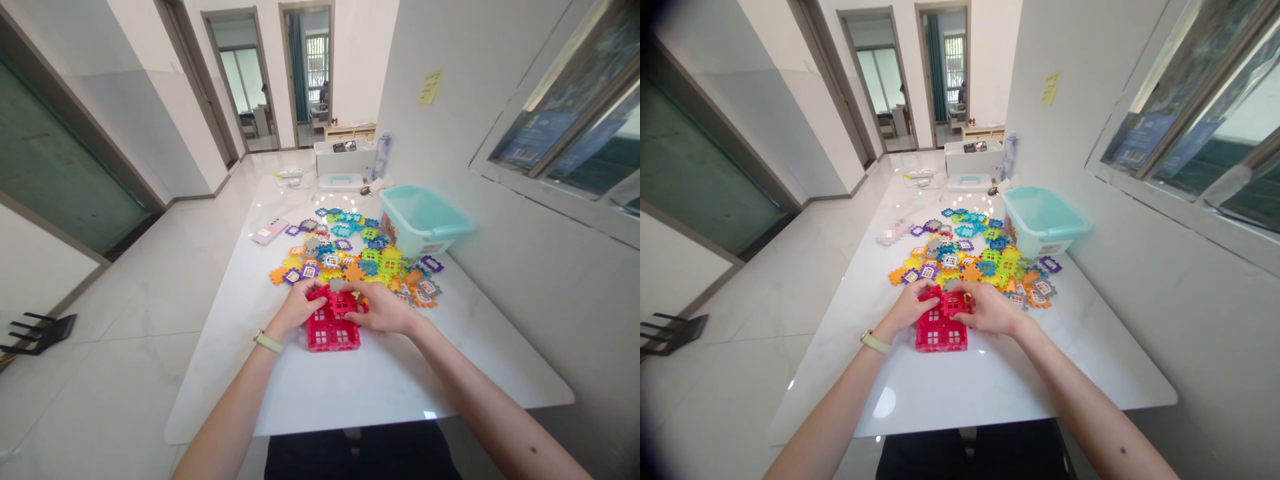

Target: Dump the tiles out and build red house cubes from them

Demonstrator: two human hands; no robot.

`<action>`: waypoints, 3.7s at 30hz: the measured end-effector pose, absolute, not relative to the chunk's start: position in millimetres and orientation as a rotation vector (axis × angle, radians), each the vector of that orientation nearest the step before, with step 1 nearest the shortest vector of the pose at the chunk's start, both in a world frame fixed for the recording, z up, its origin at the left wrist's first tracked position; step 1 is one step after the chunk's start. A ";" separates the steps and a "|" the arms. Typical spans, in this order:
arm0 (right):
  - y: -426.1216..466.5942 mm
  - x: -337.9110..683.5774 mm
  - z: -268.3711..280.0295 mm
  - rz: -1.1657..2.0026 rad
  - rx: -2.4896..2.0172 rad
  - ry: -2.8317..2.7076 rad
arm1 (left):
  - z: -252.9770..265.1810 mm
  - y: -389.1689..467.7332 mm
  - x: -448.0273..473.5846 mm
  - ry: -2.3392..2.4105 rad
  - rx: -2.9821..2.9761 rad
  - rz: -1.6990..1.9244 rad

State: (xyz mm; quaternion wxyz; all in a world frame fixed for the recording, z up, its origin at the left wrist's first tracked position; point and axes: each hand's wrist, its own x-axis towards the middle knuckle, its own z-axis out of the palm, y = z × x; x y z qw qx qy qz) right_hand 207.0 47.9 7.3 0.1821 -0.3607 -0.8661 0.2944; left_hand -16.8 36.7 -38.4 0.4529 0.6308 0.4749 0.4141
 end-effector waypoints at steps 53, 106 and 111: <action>57.6 226.9 11.0 0.602 -1.070 -2.420 | -42.7 33.9 -16.1 1.237 1.635 0.998; -17.0 200.3 4.4 0.484 -1.317 -2.314 | 1.8 2.8 -3.8 0.949 1.874 0.464; -18.0 199.9 1.6 0.491 -1.317 -2.294 | 8.5 3.2 -0.1 0.910 1.859 0.470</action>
